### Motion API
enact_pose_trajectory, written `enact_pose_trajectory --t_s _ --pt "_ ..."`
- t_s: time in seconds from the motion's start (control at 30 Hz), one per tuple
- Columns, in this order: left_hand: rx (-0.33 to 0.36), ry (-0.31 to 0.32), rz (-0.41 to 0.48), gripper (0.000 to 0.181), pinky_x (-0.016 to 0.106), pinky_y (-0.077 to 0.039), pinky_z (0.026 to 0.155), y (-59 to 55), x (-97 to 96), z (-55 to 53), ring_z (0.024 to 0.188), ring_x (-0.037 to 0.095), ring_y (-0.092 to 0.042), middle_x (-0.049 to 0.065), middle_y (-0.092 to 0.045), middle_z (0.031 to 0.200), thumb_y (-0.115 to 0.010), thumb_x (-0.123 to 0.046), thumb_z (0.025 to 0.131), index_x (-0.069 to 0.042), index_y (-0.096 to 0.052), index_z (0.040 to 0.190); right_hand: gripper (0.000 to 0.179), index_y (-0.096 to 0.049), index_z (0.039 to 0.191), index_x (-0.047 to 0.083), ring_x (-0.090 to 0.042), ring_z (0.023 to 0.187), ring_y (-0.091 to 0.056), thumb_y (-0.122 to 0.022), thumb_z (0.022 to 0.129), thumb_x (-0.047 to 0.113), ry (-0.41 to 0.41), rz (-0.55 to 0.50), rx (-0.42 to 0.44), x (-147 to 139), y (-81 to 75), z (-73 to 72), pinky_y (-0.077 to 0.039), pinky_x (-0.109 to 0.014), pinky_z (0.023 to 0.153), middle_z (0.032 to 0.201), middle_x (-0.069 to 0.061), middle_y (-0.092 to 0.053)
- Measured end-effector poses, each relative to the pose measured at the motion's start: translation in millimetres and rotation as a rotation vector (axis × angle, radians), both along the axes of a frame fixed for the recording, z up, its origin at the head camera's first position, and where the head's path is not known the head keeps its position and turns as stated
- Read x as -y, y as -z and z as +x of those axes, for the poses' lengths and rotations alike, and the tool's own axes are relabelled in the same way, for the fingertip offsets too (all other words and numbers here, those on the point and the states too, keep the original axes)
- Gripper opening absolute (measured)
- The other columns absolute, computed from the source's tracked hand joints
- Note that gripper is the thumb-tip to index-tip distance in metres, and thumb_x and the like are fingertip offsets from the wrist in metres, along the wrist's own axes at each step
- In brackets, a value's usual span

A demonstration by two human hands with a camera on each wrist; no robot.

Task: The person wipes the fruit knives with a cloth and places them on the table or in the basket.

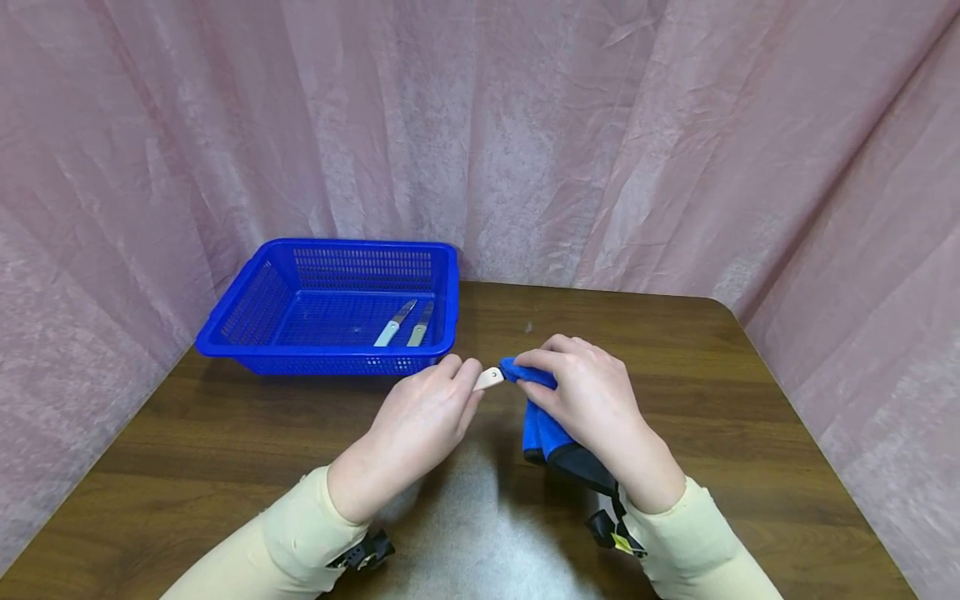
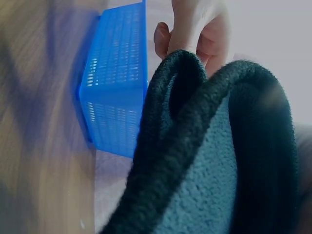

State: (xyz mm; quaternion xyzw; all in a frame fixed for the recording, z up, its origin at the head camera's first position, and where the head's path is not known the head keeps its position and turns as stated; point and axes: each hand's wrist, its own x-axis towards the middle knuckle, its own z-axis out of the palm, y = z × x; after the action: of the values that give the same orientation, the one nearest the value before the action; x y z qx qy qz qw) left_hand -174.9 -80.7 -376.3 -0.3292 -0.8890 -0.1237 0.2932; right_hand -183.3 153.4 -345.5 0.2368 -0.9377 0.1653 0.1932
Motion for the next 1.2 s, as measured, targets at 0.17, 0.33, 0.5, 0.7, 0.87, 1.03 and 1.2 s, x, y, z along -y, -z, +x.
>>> enact_pose_trajectory --t_s 0.17,0.33,0.5,0.7,0.87,1.03,1.2 --pt "-0.002 0.000 -0.001 0.023 0.037 -0.049 0.048 0.2 -0.1 -0.3 0.059 0.023 -0.056 0.005 -0.052 0.079 -0.081 -0.016 0.102 -0.005 -0.061 0.099 0.022 -0.087 0.113 0.026 -0.020 0.087 -0.068 -0.093 0.092 0.028 0.004 -0.001 -0.004 -0.9 0.6 -1.0 -0.057 -0.041 0.069 0.098 0.005 -0.075" --pt "-0.006 -0.001 -0.004 0.023 0.037 -0.048 0.048 0.5 0.0 -0.6 0.059 0.023 -0.055 0.005 -0.052 0.079 -0.081 -0.017 0.102 -0.005 -0.062 0.099 0.021 -0.087 0.112 0.026 -0.020 0.088 -0.069 -0.092 0.092 0.029 0.012 -0.003 -0.007 -2.9 1.2 -2.1 -0.058 -0.042 0.069 0.098 0.006 -0.075" --pt "-0.011 0.002 0.001 0.023 0.036 -0.048 0.048 0.5 0.3 -0.6 0.059 0.022 -0.054 0.005 -0.051 0.080 -0.081 -0.016 0.101 -0.005 -0.061 0.100 0.019 -0.087 0.111 0.026 -0.019 0.088 -0.069 -0.092 0.092 0.028 0.026 -0.010 -0.003 -4.8 1.0 -2.9 -0.058 -0.043 0.069 0.097 0.006 -0.075" --pt "-0.012 -0.002 0.000 0.023 0.036 -0.047 0.048 0.7 0.4 -0.1 0.059 0.022 -0.054 0.005 -0.051 0.079 -0.081 -0.016 0.101 -0.005 -0.061 0.100 0.020 -0.087 0.112 0.025 -0.020 0.089 -0.069 -0.092 0.093 0.028 0.040 -0.008 0.005 -6.4 1.1 -3.9 -0.058 -0.043 0.069 0.097 0.005 -0.075" --pt "-0.009 -0.006 -0.003 0.023 0.035 -0.047 0.048 0.6 0.1 0.3 0.059 0.021 -0.053 0.004 -0.051 0.080 -0.081 -0.016 0.101 -0.005 -0.062 0.101 0.021 -0.087 0.113 0.024 -0.021 0.091 -0.069 -0.092 0.093 0.027 0.050 -0.008 0.017 -8.1 1.1 -5.3 -0.059 -0.044 0.070 0.098 0.004 -0.075" --pt "-0.014 -0.007 -0.004 0.023 0.035 -0.047 0.048 0.7 -0.1 0.1 0.059 0.021 -0.053 0.004 -0.051 0.080 -0.082 -0.017 0.101 -0.005 -0.062 0.100 0.023 -0.087 0.114 0.024 -0.022 0.093 -0.071 -0.092 0.092 0.027 0.069 -0.021 0.036 -10.4 1.1 -7.3 -0.059 -0.046 0.072 0.100 0.003 -0.076" --pt "-0.023 -0.004 -0.002 0.024 0.036 -0.047 0.048 1.1 0.0 -0.4 0.059 0.022 -0.054 0.004 -0.051 0.079 -0.082 -0.017 0.100 -0.005 -0.061 0.099 0.023 -0.087 0.115 0.024 -0.022 0.094 -0.071 -0.092 0.092 0.026 0.084 -0.025 0.042 -12.4 1.2 -8.5 -0.059 -0.047 0.072 0.101 0.003 -0.076"
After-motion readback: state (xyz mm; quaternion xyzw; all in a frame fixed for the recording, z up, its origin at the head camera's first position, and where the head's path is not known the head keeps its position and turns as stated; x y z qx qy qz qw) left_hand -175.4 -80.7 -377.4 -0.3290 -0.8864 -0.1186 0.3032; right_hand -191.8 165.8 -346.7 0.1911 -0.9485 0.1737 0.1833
